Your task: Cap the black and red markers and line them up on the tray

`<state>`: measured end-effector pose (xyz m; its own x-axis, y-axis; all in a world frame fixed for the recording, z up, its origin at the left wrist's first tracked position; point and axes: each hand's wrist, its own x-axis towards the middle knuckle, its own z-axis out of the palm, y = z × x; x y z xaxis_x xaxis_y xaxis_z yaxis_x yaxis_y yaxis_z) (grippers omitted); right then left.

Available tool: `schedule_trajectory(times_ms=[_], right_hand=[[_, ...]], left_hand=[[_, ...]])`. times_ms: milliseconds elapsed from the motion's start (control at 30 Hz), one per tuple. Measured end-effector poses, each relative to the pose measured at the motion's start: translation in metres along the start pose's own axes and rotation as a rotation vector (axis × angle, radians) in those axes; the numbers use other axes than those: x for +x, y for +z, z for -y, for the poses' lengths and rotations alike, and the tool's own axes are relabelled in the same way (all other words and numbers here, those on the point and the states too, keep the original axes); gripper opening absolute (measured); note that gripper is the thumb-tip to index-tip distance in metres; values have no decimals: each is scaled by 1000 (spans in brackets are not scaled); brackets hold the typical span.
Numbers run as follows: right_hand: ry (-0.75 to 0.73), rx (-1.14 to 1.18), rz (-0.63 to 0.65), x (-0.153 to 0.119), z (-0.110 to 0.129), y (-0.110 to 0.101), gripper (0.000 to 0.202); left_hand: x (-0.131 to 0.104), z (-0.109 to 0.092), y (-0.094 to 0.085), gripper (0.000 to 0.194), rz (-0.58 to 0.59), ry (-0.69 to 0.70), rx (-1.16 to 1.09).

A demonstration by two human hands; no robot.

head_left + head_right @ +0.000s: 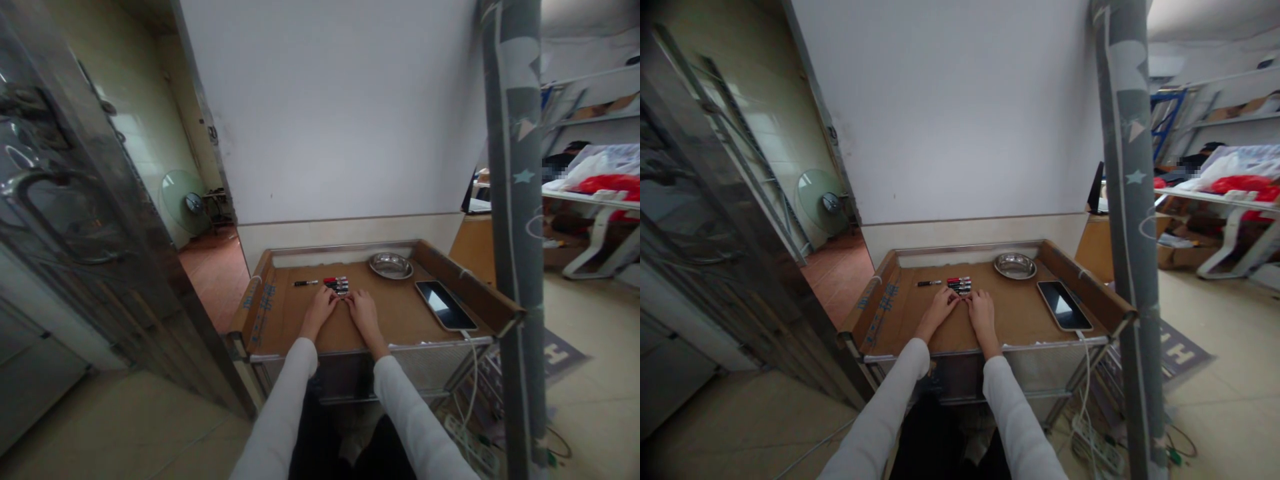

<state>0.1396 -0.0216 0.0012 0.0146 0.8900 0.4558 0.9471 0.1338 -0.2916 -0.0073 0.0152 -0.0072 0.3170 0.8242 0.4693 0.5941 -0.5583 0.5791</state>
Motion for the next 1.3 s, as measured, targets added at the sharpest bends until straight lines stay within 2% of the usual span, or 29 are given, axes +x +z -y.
schedule_trajectory(times_ms=[200,533,600,800,1033,1200,1300], right_hand=[[-60,-90,-9,6,6,4,15],[-44,-97,-42,6,8,2,12],[-38,-101,-33,6,8,2,13],[-27,-102,-2,7,8,-2,15],[-19,-112,-8,5,9,-5,26],[19,-13,-57,5,6,-2,26],[81,128,-122,6,-1,3,25]], left_hand=[[4,-1,0,6,-47,-33,66],[4,-12,-5,6,-86,-57,191],[3,-16,-7,8,-138,-102,290],[2,-15,-13,19,-360,-356,568],[1,-4,-9,37,-401,-460,567],[1,-4,-9,30,-424,-475,514],[-1,-6,-11,22,-467,-519,533]])
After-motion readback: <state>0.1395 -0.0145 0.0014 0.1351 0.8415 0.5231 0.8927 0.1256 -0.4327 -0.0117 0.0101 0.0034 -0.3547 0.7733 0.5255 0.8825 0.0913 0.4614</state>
